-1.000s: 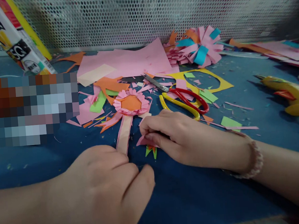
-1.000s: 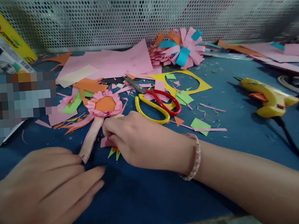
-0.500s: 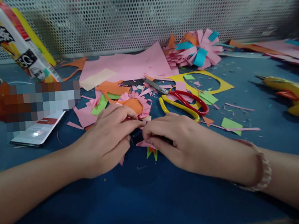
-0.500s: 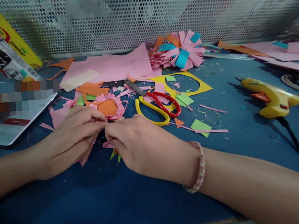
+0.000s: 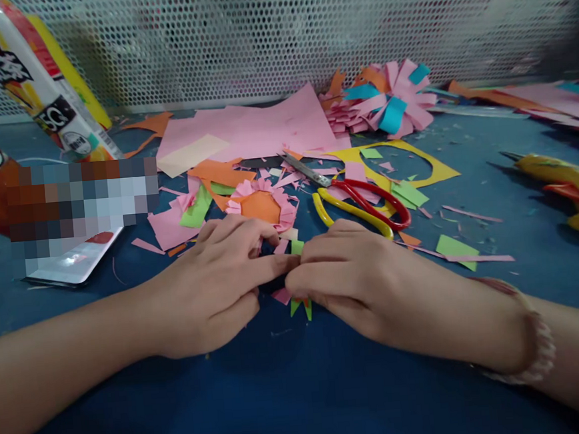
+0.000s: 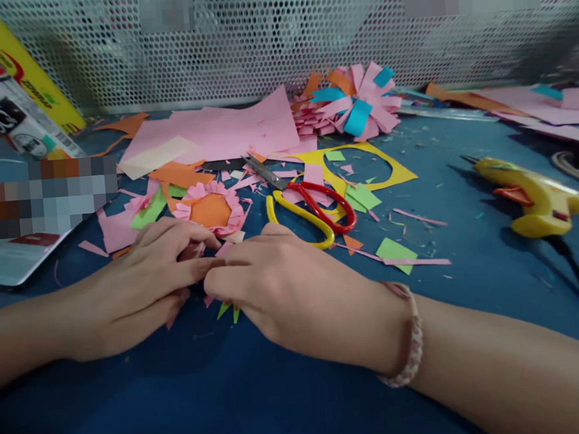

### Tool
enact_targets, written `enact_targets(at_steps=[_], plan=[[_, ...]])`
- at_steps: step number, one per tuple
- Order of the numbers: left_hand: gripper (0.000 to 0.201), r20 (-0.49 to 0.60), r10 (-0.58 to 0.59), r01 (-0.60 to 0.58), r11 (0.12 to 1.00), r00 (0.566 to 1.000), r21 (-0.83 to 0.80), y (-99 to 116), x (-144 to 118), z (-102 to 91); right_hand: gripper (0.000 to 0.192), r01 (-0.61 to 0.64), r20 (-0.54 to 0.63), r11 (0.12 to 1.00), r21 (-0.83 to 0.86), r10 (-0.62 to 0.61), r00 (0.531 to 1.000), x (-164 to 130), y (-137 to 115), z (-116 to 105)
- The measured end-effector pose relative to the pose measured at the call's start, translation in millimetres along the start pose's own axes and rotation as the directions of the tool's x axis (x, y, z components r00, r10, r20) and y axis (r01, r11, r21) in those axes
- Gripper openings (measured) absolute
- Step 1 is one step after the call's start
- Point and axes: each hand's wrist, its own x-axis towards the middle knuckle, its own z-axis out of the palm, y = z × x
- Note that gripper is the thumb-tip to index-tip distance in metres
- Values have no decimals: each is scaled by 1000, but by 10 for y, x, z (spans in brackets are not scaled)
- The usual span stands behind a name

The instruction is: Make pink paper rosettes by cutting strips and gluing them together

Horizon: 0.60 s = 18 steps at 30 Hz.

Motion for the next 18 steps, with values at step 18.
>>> enact_targets(at_steps=[18], plan=[[28,19,-44,44,998,999,-48,30,3,-7,20,-45,7,996,78,45,999,25,8,10]])
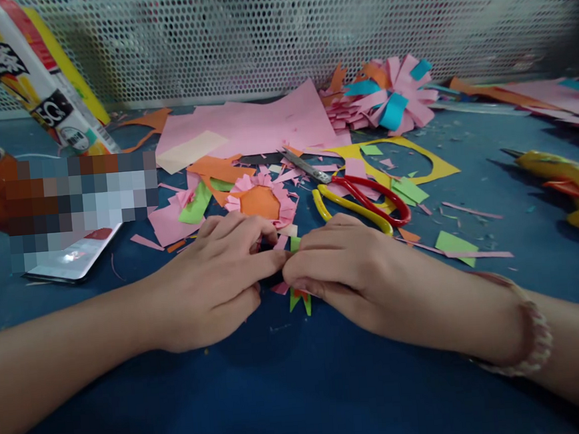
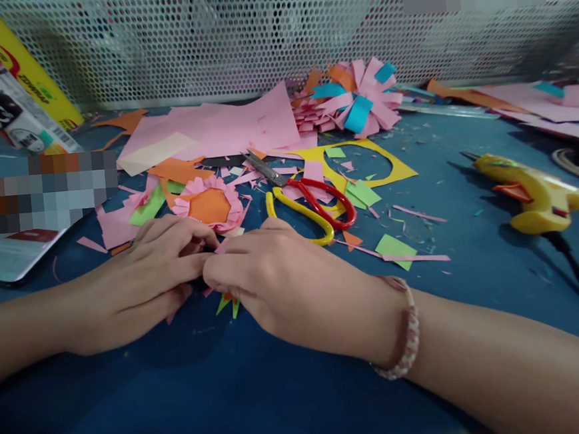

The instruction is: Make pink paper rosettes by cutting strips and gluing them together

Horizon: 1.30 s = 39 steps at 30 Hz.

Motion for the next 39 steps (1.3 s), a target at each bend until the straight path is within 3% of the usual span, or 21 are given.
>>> enact_targets(at_steps=[14,39], plan=[[26,13,-1,1,1000,1000,-7,-12,-3,-24,18,-83,13,995,54,82,997,24,-48,-8],[31,16,-29,30,998,999,-47,-15,12,-39,17,-96,39,995,37,95,995,10,-98,-3]])
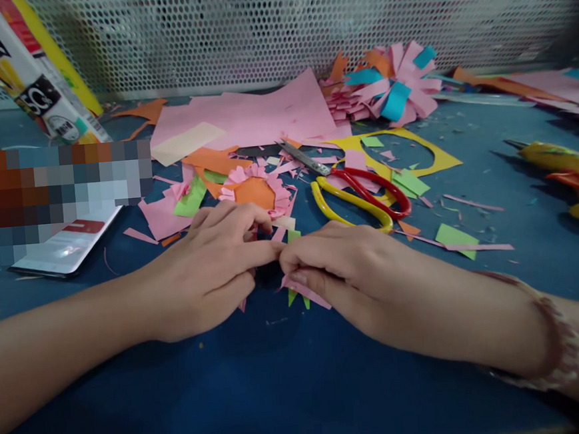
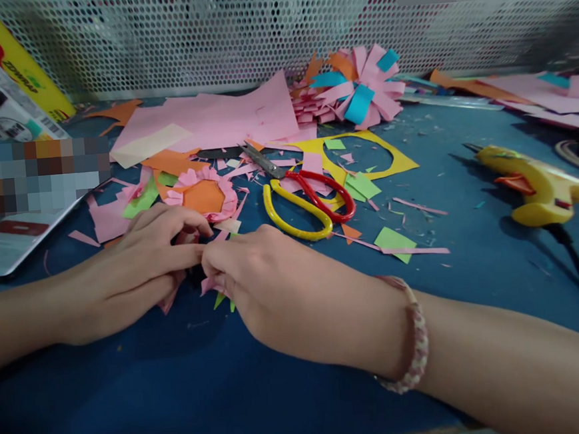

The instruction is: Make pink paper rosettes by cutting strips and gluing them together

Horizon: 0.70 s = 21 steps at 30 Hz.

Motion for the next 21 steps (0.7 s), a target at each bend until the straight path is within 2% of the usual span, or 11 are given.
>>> enact_targets(at_steps=[6,9,12,16,18,21], plan=[[36,26,10,-9,1000,1000,-23,-5,4,-17,21,-43,23,998,-35,44,999,1,-5,21],[39,25,-1,1,1000,1000,-10,1,4,-11,21,-118,74,993,11,117,990,-4,-15,-14],[43,7,-8,8,1000,1000,7,-1,-2,9,18,-225,143,969,106,209,967,-25,-21,-104],[47,21,14,-14,1000,1000,24,-18,-13,9,18,-335,275,917,216,272,922,-44,23,-252],[47,26,22,-22,999,999,29,-23,-18,-1,17,-376,277,898,229,310,909,-39,80,-298],[48,30,22,-23,999,999,47,-17,-22,-6,16,-402,207,894,200,362,909,-23,190,-323]])
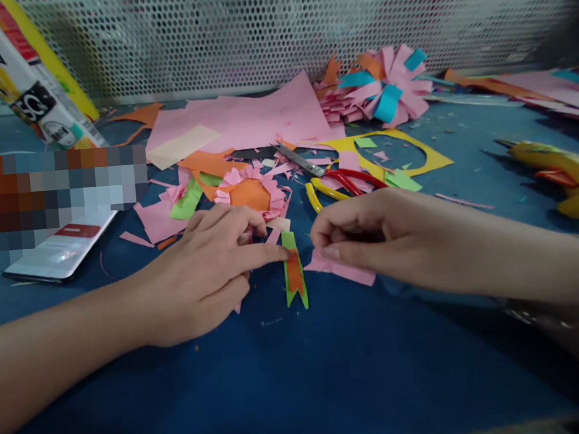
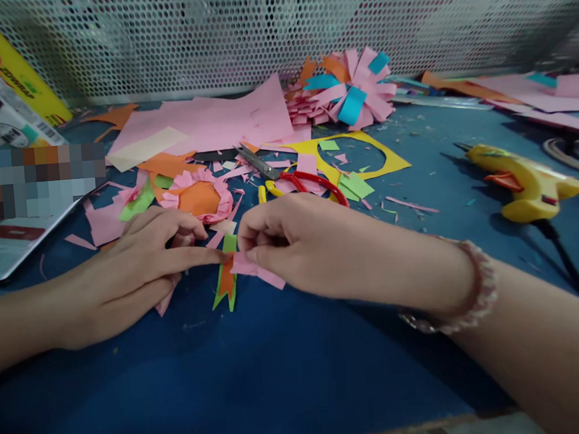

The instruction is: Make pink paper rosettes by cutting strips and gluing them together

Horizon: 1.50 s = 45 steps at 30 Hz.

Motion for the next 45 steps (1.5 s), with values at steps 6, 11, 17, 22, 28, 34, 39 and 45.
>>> enact_targets(at_steps=[6,11,17,22,28,34,39,45], plan=[[48,4,-2,2,1000,1000,24,5,-5,20,12,-26,-43,999,-25,25,999,48,89,-8],[47,-2,2,-2,1000,1000,13,1,-6,22,16,-119,56,985,123,113,992,40,80,67],[46,-27,-17,17,1000,999,4,25,-2,49,18,-197,41,967,159,193,980,77,111,126],[44,-61,0,1,1000,998,19,23,-7,68,21,-210,36,967,144,207,978,95,123,146],[44,-34,86,-84,995,996,48,65,-16,34,15,-226,68,961,158,218,974,79,105,138],[39,-13,97,-95,993,995,70,92,-29,33,15,-248,48,966,77,245,968,42,35,63],[38,-3,108,-107,990,994,93,95,-31,33,19,-231,54,969,89,227,972,46,31,82],[40,-5,112,-111,988,994,104,96,-30,43,15,-229,54,964,134,223,973,57,42,113]])
